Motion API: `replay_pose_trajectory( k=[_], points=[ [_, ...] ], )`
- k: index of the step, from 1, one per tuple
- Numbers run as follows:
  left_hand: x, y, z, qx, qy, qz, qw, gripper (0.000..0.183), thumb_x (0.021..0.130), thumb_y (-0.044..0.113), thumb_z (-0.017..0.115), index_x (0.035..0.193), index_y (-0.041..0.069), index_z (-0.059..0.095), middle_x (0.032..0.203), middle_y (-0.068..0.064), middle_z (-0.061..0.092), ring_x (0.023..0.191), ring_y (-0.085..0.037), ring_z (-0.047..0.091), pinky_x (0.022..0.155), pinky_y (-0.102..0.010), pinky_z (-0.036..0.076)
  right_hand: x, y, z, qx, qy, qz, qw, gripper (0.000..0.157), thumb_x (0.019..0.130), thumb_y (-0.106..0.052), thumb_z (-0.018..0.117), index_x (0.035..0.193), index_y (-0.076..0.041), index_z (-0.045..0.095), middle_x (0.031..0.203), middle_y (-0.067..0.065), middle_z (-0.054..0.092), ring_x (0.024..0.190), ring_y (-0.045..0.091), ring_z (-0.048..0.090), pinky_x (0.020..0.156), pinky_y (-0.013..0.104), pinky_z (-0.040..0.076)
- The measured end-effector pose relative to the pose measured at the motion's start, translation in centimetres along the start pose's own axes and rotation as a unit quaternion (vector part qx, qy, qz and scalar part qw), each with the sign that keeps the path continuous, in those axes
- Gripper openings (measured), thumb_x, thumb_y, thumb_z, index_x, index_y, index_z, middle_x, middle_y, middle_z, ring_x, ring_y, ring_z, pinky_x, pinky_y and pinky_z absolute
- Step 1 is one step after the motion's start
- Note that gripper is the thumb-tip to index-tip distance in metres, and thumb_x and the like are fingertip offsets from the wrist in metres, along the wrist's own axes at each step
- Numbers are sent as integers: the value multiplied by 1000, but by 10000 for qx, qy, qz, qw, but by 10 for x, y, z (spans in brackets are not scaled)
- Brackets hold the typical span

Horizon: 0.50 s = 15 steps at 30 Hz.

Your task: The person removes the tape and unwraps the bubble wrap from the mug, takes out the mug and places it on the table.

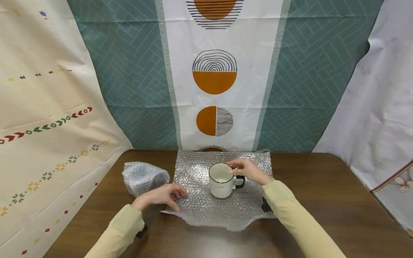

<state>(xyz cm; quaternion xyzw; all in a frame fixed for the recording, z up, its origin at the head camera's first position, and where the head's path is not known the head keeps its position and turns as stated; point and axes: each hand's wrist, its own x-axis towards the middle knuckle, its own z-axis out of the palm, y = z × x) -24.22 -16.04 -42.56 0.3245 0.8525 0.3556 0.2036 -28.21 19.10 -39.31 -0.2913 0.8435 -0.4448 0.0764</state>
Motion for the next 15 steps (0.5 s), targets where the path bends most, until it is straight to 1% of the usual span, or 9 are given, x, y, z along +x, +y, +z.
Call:
replay_pose_trajectory(
  k=[6, 12, 15],
  points=[
    [1, -3, 2, 19, 95, 128, 9999, 48, 67, 10, 80, 110, 3, 59, 101, -7, 56, 91, -27, 52, 76, -35, 44, -8, 4, 3, 47, 308, 21, 9995, 40, 89, -17, 59, 123, 2, 53, 115, 16, 56, 100, 27, 55, 80, 39, 46],
    [1, -3, 2, 4, 104, 132, 9999, 49, 66, 10, 81, 110, 3, 59, 99, -7, 56, 89, -27, 52, 75, -36, 44, -11, 5, 5, 144, 486, -2, 9987, 39, 91, -19, 55, 123, 3, 53, 108, 13, 59, 94, 25, 57, 79, 39, 46],
    [1, -4, 2, -27, 95, 138, 9999, 49, 67, 9, 81, 110, 2, 59, 99, -7, 56, 89, -27, 51, 76, -37, 44, -11, 7, 5, 223, 542, -50, 9983, 38, 92, -18, 54, 123, 4, 52, 108, 15, 59, 93, 23, 58, 78, 39, 46]
  ],
)
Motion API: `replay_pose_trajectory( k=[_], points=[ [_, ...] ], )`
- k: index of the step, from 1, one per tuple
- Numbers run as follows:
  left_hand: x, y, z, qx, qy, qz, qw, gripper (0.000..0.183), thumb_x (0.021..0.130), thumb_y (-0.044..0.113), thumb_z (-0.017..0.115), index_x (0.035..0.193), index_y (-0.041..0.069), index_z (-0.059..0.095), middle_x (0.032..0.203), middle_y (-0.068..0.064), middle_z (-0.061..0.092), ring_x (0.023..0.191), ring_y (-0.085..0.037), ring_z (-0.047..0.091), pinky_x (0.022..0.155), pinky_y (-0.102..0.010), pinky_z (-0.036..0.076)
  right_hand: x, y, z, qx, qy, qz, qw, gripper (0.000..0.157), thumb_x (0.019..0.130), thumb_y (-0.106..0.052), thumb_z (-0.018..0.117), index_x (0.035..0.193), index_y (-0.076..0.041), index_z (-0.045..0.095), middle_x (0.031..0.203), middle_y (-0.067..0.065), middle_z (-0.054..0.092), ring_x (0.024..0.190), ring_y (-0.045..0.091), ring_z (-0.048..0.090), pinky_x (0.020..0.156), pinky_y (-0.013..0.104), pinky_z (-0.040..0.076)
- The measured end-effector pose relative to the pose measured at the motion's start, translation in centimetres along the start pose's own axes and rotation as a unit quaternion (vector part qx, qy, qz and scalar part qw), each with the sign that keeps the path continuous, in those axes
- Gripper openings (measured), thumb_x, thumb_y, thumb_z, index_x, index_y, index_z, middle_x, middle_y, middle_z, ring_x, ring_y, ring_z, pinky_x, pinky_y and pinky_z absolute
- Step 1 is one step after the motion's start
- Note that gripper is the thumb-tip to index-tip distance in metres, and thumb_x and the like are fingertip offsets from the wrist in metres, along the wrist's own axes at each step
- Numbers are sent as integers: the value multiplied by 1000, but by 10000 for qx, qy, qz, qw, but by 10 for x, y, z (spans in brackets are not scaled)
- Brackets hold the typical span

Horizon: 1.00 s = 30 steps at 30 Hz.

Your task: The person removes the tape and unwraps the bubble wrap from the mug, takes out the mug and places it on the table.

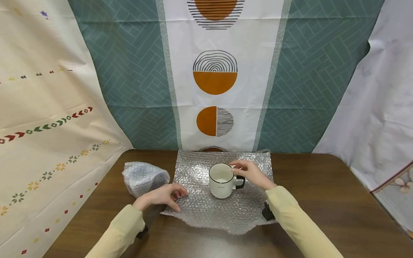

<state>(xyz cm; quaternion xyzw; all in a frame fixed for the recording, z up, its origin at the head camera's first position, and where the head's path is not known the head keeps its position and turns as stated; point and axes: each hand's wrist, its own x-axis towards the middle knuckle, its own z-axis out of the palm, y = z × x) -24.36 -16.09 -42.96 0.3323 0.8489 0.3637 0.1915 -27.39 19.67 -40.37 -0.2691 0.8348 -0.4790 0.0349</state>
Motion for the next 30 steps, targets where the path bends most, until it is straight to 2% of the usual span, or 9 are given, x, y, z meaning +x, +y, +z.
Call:
replay_pose_trajectory(
  k=[7, 13, 17, 23, 30],
  points=[
    [1, -1, 1, -38, -24, -64, 10000, 50, 66, 10, 81, 110, 2, 59, 99, -7, 55, 88, -26, 51, 75, -34, 43, -6, 5, 1, 206, 162, 218, 9994, 38, 92, -22, 55, 122, 2, 53, 112, 14, 58, 95, 23, 57, 80, 39, 46],
    [1, 0, 1, -37, -11, -101, 9999, 49, 67, 10, 81, 109, 2, 59, 99, -7, 55, 88, -26, 51, 74, -32, 43, -14, 8, 2, 130, 350, 517, 9980, 38, 92, -27, 54, 119, -1, 55, 109, 12, 58, 97, 25, 55, 78, 45, 45],
    [0, 2, 1, -52, -13, -114, 9999, 48, 67, 10, 81, 109, 2, 59, 99, -8, 55, 88, -27, 51, 73, -31, 43, -19, 10, 1, 192, 401, 715, 9964, 37, 92, -29, 54, 116, 0, 56, 106, 12, 58, 90, 26, 54, 74, 50, 44],
    [0, 1, 1, -48, -35, -69, 10000, 48, 67, 11, 81, 108, 2, 59, 99, -8, 55, 88, -27, 51, 73, -31, 43, -24, 12, 0, 511, 358, 905, 9939, 35, 92, -27, 55, 108, 4, 58, 101, 12, 58, 96, 30, 54, 79, 45, 46],
    [1, 2, 0, -78, -58, -93, 9999, 48, 67, 11, 81, 108, 2, 59, 99, -7, 55, 87, -26, 51, 73, -30, 43, -27, 18, 0, 1031, 226, 1084, 9885, 36, 92, -24, 55, 107, 8, 57, 98, 21, 59, 98, 38, 53, 80, 42, 46]
  ],
)
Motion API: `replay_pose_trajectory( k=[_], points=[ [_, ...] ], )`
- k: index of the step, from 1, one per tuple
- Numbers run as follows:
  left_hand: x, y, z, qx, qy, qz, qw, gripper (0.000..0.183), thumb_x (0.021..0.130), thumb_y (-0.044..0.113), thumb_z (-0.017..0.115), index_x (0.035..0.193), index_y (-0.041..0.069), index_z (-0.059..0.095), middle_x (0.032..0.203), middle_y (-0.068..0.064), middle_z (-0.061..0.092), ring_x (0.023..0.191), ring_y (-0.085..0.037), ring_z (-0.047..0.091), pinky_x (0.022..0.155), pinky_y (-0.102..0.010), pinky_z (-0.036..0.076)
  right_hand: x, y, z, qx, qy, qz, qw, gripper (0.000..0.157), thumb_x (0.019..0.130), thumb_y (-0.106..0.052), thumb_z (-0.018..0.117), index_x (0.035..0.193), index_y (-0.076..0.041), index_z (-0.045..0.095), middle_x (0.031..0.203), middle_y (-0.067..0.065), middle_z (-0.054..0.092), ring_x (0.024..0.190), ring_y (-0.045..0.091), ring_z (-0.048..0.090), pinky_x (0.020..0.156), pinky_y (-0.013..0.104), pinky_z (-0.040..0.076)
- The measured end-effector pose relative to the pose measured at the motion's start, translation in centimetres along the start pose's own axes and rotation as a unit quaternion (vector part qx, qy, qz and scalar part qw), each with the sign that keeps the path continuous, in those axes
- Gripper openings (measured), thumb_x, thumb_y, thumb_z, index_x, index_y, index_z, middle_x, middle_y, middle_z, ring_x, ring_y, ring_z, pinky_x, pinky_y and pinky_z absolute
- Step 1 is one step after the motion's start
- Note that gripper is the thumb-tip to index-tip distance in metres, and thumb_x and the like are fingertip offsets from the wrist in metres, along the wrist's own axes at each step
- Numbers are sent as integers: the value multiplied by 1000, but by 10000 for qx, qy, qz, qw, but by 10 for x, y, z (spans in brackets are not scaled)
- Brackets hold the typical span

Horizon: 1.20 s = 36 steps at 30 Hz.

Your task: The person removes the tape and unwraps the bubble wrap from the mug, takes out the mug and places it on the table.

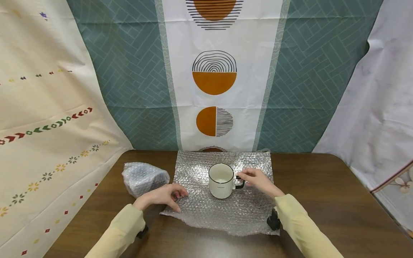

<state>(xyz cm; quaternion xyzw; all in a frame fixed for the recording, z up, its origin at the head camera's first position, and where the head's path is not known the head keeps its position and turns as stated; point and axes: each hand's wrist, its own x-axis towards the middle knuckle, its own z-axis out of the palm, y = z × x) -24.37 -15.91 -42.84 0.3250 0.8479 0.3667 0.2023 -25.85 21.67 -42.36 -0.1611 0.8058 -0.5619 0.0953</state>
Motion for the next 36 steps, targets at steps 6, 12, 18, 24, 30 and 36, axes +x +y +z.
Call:
replay_pose_trajectory(
  k=[6, 12, 18, 24, 30, 36],
  points=[
    [0, -1, 0, 3, 1, -27, 10000, 48, 66, 12, 81, 108, 3, 59, 99, -7, 55, 87, -26, 51, 73, -30, 43, 0, 8, 1, 461, -176, 177, 9986, 40, 92, -27, 54, 108, 10, 56, 101, 20, 58, 99, 31, 54, 83, 44, 44],
    [1, -3, 0, 53, -6, -54, 10000, 49, 67, 15, 82, 109, 5, 59, 100, -5, 55, 88, -24, 51, 73, -29, 43, 2, 12, 6, 804, -333, 287, 9958, 46, 92, -31, 54, 105, 13, 55, 99, 17, 55, 99, 29, 53, 81, 43, 45],
    [1, -7, 2, 107, 16, -102, 9999, 49, 66, 16, 82, 109, 7, 60, 100, -2, 55, 87, -21, 51, 74, -29, 43, 1, 9, 11, 1039, -356, 318, 9934, 41, 91, -30, 55, 96, 11, 58, 96, 17, 54, 98, 31, 53, 80, 43, 46],
    [1, -9, 3, 124, 42, -164, 9998, 49, 66, 17, 82, 109, 8, 60, 100, 0, 55, 88, -19, 51, 75, -29, 43, 0, 6, 13, 984, -363, 291, 9941, 40, 91, -31, 55, 90, 9, 57, 92, 17, 54, 97, 35, 52, 81, 43, 45],
    [0, -7, 2, 104, 69, -119, 9999, 48, 66, 16, 82, 108, 7, 60, 101, -2, 54, 88, -21, 51, 75, -29, 43, 1, 6, 14, 960, -261, 332, 9945, 40, 90, -33, 56, 87, 7, 57, 90, 17, 53, 95, 34, 52, 80, 43, 46],
    [0, -6, 3, 58, 57, -101, 9999, 49, 67, 16, 82, 109, 6, 60, 101, -2, 54, 88, -21, 51, 75, -29, 43, 1, 7, 14, 1002, -95, 412, 9941, 43, 89, -32, 58, 89, 11, 56, 86, 15, 52, 90, 29, 53, 79, 43, 46]
  ],
)
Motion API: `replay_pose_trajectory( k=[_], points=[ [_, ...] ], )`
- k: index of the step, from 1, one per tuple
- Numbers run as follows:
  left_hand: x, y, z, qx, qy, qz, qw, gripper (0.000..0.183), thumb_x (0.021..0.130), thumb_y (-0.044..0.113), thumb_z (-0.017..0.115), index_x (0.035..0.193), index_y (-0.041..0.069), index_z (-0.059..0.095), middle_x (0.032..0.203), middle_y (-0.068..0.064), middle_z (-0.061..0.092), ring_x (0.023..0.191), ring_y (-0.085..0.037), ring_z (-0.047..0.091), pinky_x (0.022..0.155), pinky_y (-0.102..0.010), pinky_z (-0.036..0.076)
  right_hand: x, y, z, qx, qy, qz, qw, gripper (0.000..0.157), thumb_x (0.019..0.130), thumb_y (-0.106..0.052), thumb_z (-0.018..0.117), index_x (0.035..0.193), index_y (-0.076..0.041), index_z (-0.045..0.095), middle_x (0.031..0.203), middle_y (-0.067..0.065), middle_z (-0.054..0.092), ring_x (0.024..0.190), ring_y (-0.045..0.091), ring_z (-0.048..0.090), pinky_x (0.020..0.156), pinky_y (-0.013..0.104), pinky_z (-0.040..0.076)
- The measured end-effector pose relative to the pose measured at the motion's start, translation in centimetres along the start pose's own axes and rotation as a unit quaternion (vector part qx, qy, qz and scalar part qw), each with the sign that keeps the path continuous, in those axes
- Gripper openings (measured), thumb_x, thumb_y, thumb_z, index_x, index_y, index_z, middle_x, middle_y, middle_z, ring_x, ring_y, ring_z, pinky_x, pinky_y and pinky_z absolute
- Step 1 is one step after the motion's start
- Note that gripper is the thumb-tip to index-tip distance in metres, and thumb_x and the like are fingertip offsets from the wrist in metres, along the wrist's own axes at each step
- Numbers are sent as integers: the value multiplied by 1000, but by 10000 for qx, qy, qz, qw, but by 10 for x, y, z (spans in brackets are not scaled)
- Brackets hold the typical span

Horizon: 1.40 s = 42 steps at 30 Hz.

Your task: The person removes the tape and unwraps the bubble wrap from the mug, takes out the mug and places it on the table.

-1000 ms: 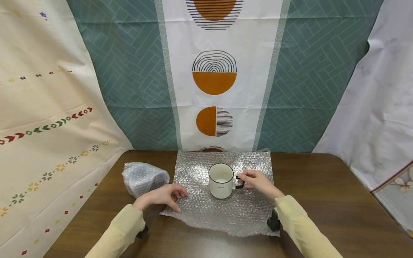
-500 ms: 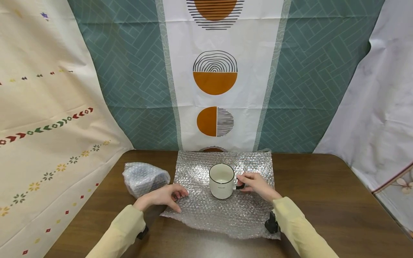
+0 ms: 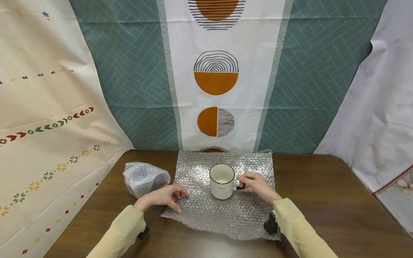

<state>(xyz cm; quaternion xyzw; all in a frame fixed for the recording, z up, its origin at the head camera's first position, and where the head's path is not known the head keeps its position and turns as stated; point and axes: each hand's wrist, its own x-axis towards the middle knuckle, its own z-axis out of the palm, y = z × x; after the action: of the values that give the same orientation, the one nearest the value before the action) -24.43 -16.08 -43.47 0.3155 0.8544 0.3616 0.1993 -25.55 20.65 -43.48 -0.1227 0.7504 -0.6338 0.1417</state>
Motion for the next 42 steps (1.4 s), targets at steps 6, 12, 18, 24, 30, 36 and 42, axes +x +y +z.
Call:
replay_pose_trajectory(
  k=[6, 12, 18, 24, 30, 36, 42],
  points=[
    [0, 0, -1, -53, -1, 25, 10000, 49, 67, 15, 82, 109, 6, 60, 101, -3, 54, 88, -22, 51, 75, -30, 43, 1, 0, 0, 67, 32, -73, 9999, 45, 89, -31, 58, 91, 15, 54, 86, 15, 52, 89, 29, 53, 78, 44, 47],
    [0, 0, -1, 69, 62, 121, 9999, 48, 66, 16, 82, 107, 5, 60, 99, -4, 54, 86, -23, 51, 73, -29, 43, 2, 0, 0, -67, 67, -150, 9998, 41, 89, -30, 59, 89, 12, 57, 87, 16, 53, 89, 30, 53, 77, 44, 47],
    [-1, 0, 0, 123, 93, 145, 9998, 48, 65, 17, 83, 106, 5, 60, 97, -3, 54, 86, -22, 51, 73, -30, 43, 0, 0, -3, -109, 252, -147, 9995, 39, 87, -30, 61, 95, 9, 61, 90, 17, 54, 89, 29, 55, 76, 43, 48],
    [-1, 2, 0, 128, 96, 125, 9998, 48, 65, 15, 83, 106, 5, 60, 97, -3, 54, 86, -23, 51, 73, -31, 43, -3, 0, -10, -104, 249, -270, 9993, 38, 87, -27, 61, 95, 10, 62, 89, 18, 55, 90, 32, 55, 76, 44, 48],
    [0, 2, 1, -18, 46, 101, 9999, 48, 66, 12, 82, 108, 3, 60, 96, -5, 54, 85, -23, 50, 72, -30, 43, -8, 0, -21, -108, 350, -328, 9988, 37, 87, -24, 62, 95, 12, 61, 90, 18, 54, 91, 31, 54, 77, 46, 47],
    [2, 0, 2, 28, 59, 73, 10000, 48, 66, 13, 82, 108, 5, 60, 95, -4, 53, 83, -22, 50, 71, -28, 43, -15, -2, -36, 33, 478, -446, 9979, 40, 88, -21, 61, 97, 17, 57, 92, 23, 52, 90, 29, 55, 77, 47, 46],
    [2, 0, 3, 78, 78, 51, 9999, 48, 66, 13, 82, 108, 5, 60, 94, -3, 53, 83, -22, 50, 71, -29, 43, -24, -4, -51, 60, 506, -578, 9970, 37, 90, -18, 59, 99, 18, 57, 90, 18, 54, 87, 24, 57, 76, 49, 46]
  ],
)
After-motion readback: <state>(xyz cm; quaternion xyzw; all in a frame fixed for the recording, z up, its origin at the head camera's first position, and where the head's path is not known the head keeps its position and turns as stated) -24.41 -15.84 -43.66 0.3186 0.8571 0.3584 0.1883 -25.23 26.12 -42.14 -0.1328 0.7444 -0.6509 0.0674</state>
